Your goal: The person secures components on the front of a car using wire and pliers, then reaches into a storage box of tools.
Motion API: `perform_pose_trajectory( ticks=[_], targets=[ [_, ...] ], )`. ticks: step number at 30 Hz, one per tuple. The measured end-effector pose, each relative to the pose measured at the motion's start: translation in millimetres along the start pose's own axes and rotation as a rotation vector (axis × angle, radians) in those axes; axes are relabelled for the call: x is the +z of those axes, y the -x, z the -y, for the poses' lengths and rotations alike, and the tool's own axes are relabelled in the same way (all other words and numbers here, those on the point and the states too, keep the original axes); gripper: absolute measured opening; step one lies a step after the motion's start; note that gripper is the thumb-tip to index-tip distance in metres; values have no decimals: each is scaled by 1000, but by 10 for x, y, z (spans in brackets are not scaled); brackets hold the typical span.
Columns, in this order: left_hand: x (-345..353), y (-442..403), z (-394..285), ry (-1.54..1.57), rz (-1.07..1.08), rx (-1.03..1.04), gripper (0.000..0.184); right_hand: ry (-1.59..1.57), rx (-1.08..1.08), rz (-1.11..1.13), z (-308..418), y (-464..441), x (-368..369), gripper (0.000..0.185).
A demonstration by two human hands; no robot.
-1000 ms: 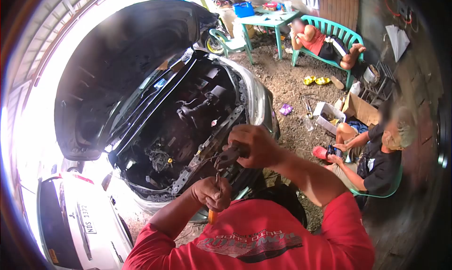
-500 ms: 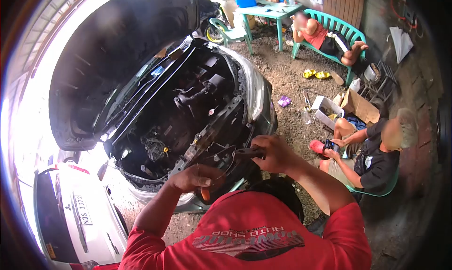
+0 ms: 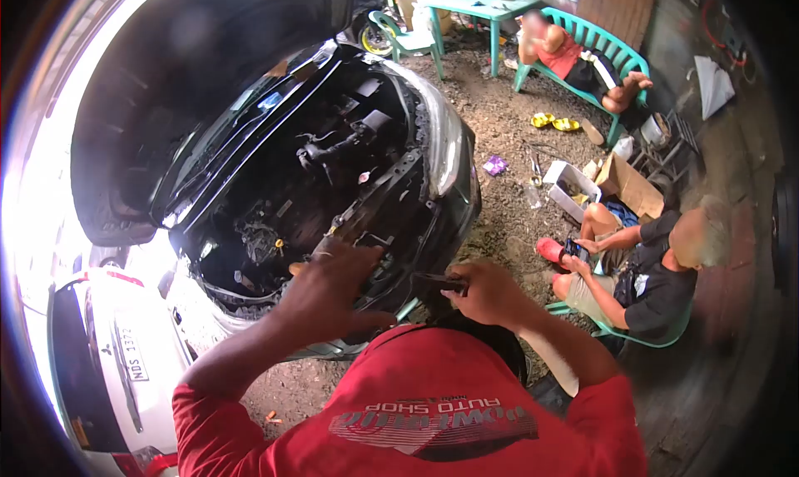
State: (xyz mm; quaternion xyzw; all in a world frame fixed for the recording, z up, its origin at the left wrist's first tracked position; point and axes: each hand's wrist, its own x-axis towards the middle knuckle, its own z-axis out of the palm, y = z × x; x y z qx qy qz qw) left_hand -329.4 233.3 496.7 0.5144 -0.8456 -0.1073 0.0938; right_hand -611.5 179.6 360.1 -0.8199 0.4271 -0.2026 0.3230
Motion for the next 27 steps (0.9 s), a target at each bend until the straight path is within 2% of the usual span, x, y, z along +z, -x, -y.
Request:
perform_pose_trajectory(
  ticks=[1,3,4,10,14,16,19,21,22,24,27],
  targets=[
    [73,0,-71,-3,-11,-14,81,4,-15,9,48,14,17,25],
    [267,-5,-166,121,53,-247,70,54,26,-50,110,49,27,25],
    [359,4,-146,184,-2,-235,60,51,28,-49,111,59,23,25],
    [622,70,-149,140,-168,-154,49,-82,169,154,181,112,34,24],
    [725,85,-71,141,-105,-228,48,-30,206,199,197,60,78,26],
    [736,103,-48,119,-121,-219,41,-26,202,236,184,28,83,26],
    [700,133,-7,218,-132,-181,42,-65,93,264,13,55,118,26],
    [662,166,13,257,-139,-195,45,-190,-87,259,-87,31,109,32],
    [657,187,15,296,-139,-204,47,-188,-88,267,-104,27,102,32],
    [658,201,36,314,-142,-178,49,-434,52,394,-97,-21,61,32],
    [609,189,32,332,-164,-112,51,-382,93,422,10,-100,-46,34]
  ],
)
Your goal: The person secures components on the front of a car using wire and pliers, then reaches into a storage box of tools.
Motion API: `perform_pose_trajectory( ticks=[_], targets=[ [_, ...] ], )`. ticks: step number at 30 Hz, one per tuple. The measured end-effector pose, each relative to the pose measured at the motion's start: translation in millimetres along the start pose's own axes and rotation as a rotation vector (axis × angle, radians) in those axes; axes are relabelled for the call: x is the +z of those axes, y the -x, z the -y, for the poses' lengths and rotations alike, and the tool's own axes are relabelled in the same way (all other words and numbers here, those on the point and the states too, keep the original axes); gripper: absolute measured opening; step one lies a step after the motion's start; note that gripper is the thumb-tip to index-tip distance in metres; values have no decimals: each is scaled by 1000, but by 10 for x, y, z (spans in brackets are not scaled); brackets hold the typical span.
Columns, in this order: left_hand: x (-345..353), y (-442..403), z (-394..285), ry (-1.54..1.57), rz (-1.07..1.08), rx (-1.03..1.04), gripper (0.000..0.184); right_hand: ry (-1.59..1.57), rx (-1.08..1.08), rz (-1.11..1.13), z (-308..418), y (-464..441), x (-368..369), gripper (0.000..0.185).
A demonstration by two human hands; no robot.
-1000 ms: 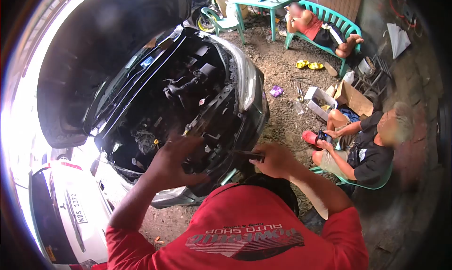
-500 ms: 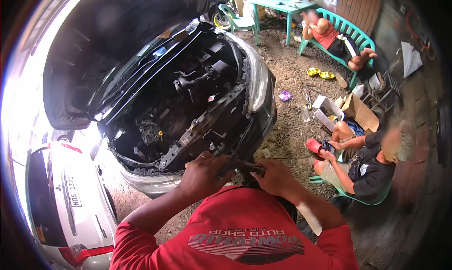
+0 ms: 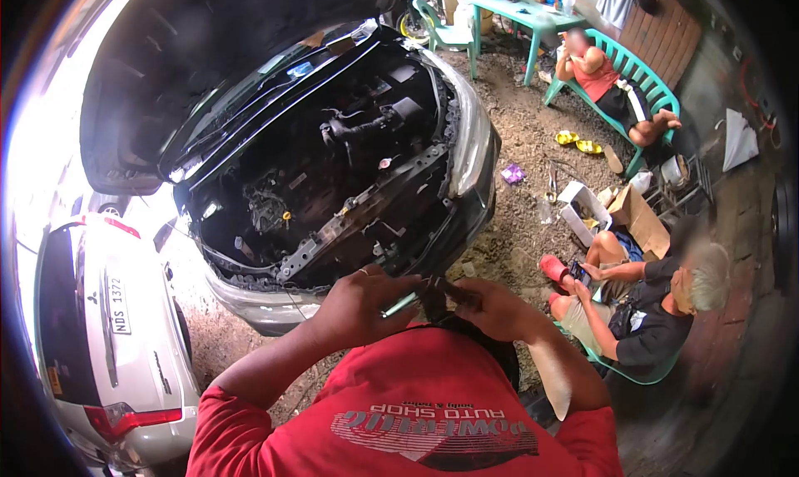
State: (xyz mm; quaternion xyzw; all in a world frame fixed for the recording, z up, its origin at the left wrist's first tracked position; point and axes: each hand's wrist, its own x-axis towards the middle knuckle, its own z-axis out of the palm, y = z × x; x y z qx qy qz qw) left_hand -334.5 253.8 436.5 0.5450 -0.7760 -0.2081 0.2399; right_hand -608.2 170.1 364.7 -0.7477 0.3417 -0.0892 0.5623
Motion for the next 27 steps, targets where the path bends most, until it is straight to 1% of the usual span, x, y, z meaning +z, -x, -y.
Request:
perform_pose_trajectory(
  ticks=[2,4,6,7,9,12,17,19,21,22,24,26,27],
  targets=[
    [-26,-11,-17,10,-9,35,52,-39,3,6,-22,-8,18,34],
    [-42,-34,-10,-90,-32,122,56,-79,8,11,-12,-16,6,33],
    [-63,-48,48,-97,-39,148,58,-140,-17,111,23,-29,-30,30],
    [-68,-52,70,-107,-41,177,59,-139,-14,114,14,-30,-35,30],
    [-138,-70,2,-155,-33,170,60,-229,-37,183,-20,-49,-44,27],
    [-164,-76,-1,-242,-36,187,62,-296,-54,220,-29,-69,-26,26],
    [-210,-79,-76,-289,-36,202,59,-246,-27,213,147,-23,-75,26],
    [-215,-83,-114,-323,-8,165,60,-210,-30,207,135,-40,-69,25],
    [-235,-102,-109,-326,-12,166,60,-389,2,232,87,-38,-24,22],
    [-237,-105,-106,-326,-13,167,59,-390,5,232,90,-33,-16,22],
    [-232,-99,-107,-325,-13,156,58,-137,2,82,150,-29,5,19],
    [-206,-102,-71,-325,-15,150,57,-149,6,78,279,6,3,17],
    [-164,-104,-17,-308,-39,196,58,-162,10,76,322,21,10,17]
  ],
)
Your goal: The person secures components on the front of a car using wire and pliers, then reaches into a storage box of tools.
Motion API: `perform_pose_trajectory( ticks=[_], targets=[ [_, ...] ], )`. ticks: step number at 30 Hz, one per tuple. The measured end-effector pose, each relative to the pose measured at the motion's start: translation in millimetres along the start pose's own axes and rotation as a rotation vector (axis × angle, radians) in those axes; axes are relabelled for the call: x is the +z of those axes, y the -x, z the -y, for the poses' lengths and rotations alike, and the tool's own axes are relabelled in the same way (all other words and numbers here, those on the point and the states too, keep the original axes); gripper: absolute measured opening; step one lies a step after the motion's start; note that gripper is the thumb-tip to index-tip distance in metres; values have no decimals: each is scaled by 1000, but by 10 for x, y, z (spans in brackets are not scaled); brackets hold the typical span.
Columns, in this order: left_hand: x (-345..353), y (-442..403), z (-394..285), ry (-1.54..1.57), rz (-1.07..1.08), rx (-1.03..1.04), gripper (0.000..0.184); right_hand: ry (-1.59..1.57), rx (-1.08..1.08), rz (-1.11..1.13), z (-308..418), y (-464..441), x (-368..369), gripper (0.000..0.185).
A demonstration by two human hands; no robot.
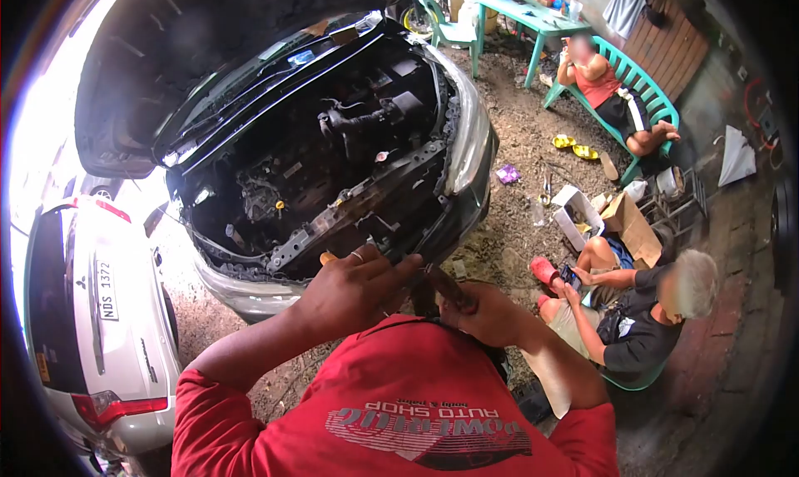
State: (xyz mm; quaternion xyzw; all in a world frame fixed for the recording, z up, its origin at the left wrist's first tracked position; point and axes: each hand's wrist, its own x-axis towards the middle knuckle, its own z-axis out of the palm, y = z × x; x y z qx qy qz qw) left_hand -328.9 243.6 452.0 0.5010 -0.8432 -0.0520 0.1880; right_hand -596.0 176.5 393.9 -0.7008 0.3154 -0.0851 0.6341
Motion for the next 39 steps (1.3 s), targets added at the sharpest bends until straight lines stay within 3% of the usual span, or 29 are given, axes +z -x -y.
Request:
perform_pose_trajectory(
  ticks=[8,14,16,17,19,20,22,26,31,35,39],
  targets=[
    [-62,-79,152,298,-31,20,52,-40,60,-56,-97,11,104,16],
    [-123,-23,303,283,149,62,43,-12,-11,9,57,73,147,13],
    [-151,23,336,568,245,-94,34,29,10,-9,-14,57,180,13],
    [-142,38,345,568,245,-97,34,70,25,-63,-81,46,204,16],
    [-115,81,363,692,430,-389,28,112,39,-111,-168,35,245,18],
    [-120,70,356,693,428,-392,28,97,28,-146,-192,34,258,21],
    [-131,6,345,923,677,-682,33,86,16,-176,-175,37,229,25],
    [-87,9,360,1009,732,-627,37,306,66,-157,-173,24,143,25],
    [-46,-16,406,1001,831,-745,45,383,84,-159,-173,21,167,24],
    [103,50,437,1077,787,-727,41,370,90,-118,-225,-29,106,27],
    [144,52,304,882,557,-737,32,262,24,-105,-291,-40,46,35]
  ],
)
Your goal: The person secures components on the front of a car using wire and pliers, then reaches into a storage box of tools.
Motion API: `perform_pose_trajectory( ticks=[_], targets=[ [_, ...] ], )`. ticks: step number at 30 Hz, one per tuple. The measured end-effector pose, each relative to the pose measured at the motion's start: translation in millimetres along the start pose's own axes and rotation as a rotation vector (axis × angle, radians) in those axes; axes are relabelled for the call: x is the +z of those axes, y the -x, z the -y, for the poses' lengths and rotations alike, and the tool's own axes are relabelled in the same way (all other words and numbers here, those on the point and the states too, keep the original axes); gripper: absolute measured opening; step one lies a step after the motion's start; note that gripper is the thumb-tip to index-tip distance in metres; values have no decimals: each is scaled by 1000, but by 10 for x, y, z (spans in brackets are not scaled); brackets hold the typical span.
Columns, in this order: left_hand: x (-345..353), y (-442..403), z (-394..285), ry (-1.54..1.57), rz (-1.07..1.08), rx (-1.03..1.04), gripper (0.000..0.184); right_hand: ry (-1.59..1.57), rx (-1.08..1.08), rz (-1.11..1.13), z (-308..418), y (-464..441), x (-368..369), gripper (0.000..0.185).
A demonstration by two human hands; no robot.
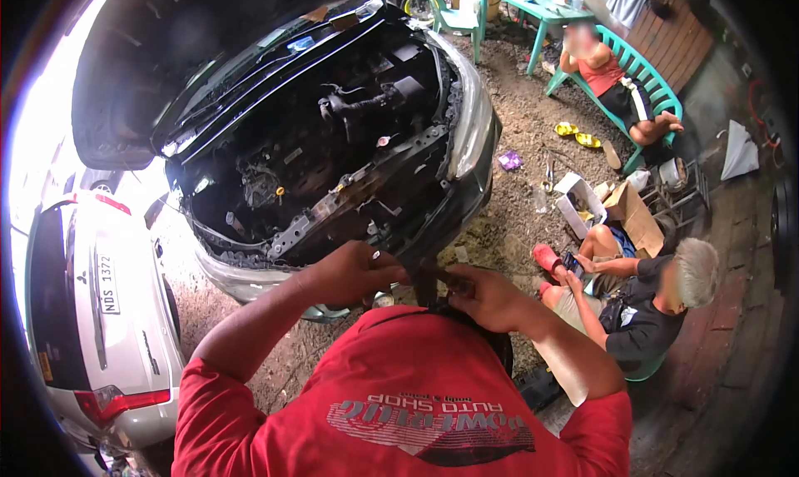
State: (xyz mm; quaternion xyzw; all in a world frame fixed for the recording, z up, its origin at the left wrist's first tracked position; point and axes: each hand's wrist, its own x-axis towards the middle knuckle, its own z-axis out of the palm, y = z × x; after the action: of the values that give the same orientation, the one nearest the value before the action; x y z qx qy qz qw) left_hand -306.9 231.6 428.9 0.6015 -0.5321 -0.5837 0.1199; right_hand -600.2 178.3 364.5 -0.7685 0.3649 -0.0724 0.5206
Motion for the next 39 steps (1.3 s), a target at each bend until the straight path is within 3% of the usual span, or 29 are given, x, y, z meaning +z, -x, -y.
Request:
perform_pose_trajectory(
  ticks=[4,10,14,16,17,18,20,21,26,28,29,33,36,38,39],
  targets=[
    [143,24,-55,-64,-248,51,28,24,-27,-39,56,-33,0,41],
    [342,-124,59,-221,-556,205,26,54,65,-134,211,-150,49,28],
    [354,-164,117,-177,-596,292,32,201,91,-197,180,-228,46,25],
    [275,-162,106,-175,-483,451,37,283,52,-205,126,-309,58,25],
    [269,-41,-13,-195,-460,295,35,260,23,-235,34,-338,82,25],
    [242,-58,31,-192,-486,287,35,235,-1,-262,-19,-346,110,26],
    [153,-168,156,-164,-361,233,33,263,11,-234,31,-365,89,25],
    [78,-177,135,44,-191,94,38,280,47,-215,65,-359,80,25],
    [63,-319,353,62,-185,161,35,328,98,-154,-26,-359,93,30],
    [54,-339,352,-160,-388,455,29,340,72,-163,30,-417,82,33],
    [9,-342,357,-225,-386,358,30,338,106,-152,71,-405,59,35],
    [-19,-389,398,-269,-355,391,29,382,104,-158,10,-378,45,39],
    [106,-305,262,-500,-266,255,41,409,72,-208,-71,-411,107,25],
    [324,-260,214,-716,-345,174,48,361,117,-170,-142,-507,145,31],
    [386,-298,284,-630,-377,205,54,315,162,-133,-161,-542,140,36]
  ],
)
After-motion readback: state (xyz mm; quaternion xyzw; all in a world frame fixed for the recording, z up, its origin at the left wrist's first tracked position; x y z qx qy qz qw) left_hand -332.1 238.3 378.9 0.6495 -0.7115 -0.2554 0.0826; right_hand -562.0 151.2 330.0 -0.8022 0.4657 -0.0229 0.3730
